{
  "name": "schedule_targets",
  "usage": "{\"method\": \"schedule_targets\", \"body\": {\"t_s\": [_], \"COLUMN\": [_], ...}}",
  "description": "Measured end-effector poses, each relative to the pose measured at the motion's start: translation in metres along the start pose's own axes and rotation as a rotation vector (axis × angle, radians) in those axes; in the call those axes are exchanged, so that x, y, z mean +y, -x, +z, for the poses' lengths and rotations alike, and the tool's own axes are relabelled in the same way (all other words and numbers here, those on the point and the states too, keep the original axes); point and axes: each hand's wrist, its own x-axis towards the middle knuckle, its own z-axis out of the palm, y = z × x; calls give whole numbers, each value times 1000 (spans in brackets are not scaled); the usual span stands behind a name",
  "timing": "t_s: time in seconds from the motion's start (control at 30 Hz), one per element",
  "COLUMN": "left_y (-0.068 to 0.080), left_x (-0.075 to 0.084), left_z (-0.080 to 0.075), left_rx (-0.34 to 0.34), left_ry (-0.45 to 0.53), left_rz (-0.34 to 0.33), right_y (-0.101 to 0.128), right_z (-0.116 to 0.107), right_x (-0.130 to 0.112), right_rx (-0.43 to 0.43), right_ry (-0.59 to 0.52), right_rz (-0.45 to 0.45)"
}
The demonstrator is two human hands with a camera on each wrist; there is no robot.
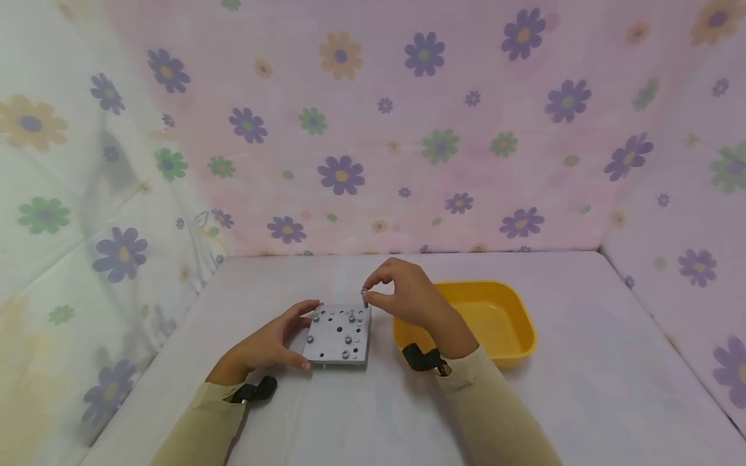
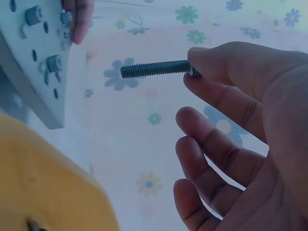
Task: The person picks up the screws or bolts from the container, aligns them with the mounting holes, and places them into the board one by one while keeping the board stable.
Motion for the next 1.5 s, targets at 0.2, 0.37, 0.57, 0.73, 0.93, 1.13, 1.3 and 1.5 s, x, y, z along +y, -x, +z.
{"method": "schedule_targets", "body": {"t_s": [0.2,0.37,0.57,0.73,0.93,1.13,1.3,1.5], "left_y": [-1,-3,-1,-3,-3,-3,-2,-1], "left_x": [2,0,3,2,0,-5,-4,-1], "left_z": [0,2,2,1,0,-1,0,0], "left_rx": [10,-3,-4,-9,-10,-8,-11,-13], "left_ry": [-6,2,-1,-1,-3,3,15,17], "left_rz": [-15,-5,-2,4,7,4,8,12], "right_y": [3,4,3,1,-1,-2,-1,-1], "right_z": [13,24,29,37,48,55,61,68], "right_x": [4,3,-2,-1,-4,-9,-10,-11], "right_rx": [-8,-3,0,-16,-57,-60,-54,-35], "right_ry": [-16,2,13,11,-13,-35,-25,26], "right_rz": [-35,11,57,103,125,168,167,173]}}
